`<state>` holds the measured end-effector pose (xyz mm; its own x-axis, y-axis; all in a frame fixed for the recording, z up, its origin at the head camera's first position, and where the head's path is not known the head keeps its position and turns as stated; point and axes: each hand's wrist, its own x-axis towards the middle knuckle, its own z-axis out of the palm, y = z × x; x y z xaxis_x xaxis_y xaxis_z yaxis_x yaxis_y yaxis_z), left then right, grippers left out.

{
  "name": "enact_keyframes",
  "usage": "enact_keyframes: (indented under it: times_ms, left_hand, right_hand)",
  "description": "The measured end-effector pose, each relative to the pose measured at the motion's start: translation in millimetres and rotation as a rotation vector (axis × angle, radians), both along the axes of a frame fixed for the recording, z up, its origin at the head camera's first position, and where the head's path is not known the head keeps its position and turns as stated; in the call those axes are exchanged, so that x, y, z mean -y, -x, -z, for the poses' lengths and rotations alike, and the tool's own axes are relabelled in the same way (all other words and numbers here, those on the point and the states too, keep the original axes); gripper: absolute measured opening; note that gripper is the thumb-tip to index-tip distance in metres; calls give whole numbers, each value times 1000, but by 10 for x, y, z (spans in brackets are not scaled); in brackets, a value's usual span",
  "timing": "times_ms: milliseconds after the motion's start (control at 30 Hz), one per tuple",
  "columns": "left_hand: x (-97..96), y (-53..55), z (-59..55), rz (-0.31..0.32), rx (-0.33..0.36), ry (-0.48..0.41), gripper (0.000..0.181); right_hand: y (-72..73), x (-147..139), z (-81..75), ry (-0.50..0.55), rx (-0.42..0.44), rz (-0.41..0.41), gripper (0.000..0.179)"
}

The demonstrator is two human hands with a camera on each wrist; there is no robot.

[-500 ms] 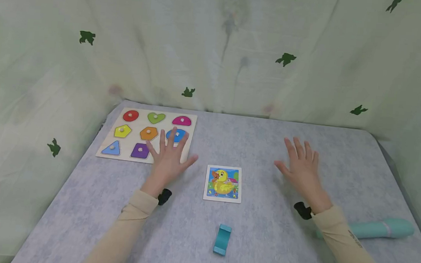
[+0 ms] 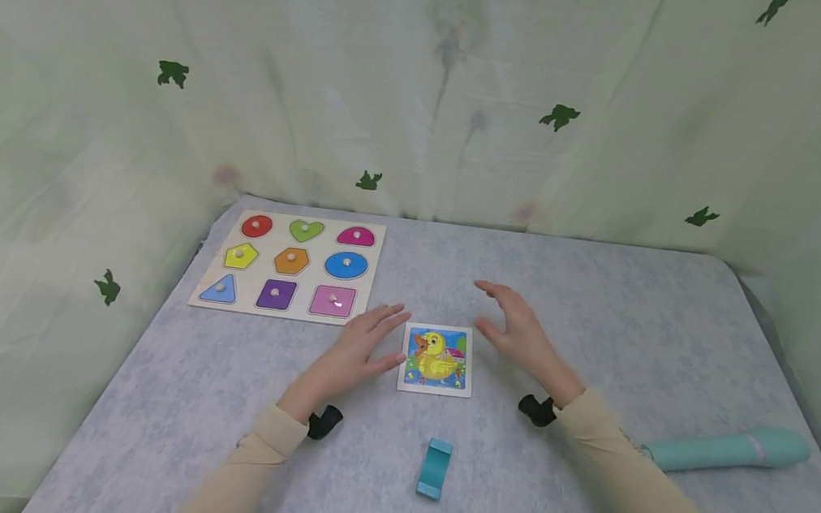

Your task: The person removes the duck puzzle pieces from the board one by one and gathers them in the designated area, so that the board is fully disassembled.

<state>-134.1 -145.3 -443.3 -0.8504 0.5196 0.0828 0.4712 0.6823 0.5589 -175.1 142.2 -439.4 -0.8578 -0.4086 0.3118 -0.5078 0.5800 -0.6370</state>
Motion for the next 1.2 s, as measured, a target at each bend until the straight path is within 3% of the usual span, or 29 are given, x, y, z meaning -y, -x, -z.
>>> enact_keyframes:
  times_ms: [200,500,733,967,1200]
  left_hand:
    - [-36,-143,89,70,150,-49,54]
    - [-87,-231,154,130,153,60,50]
    - [-101,-276,232,140,115,86,52]
    - [-134,-319,238,125,88,86,52]
    - [-156,-329,233,109,81,103,52]
  right_hand:
    - [39,282,200,104,159,-115,47]
    - [81,542,274,40,347,-191,39]
    - [115,672,287,-56,319,-185,28]
    - [77,791,275,-177,275,-129,26]
    - [48,832,269,-168,259,-127,29]
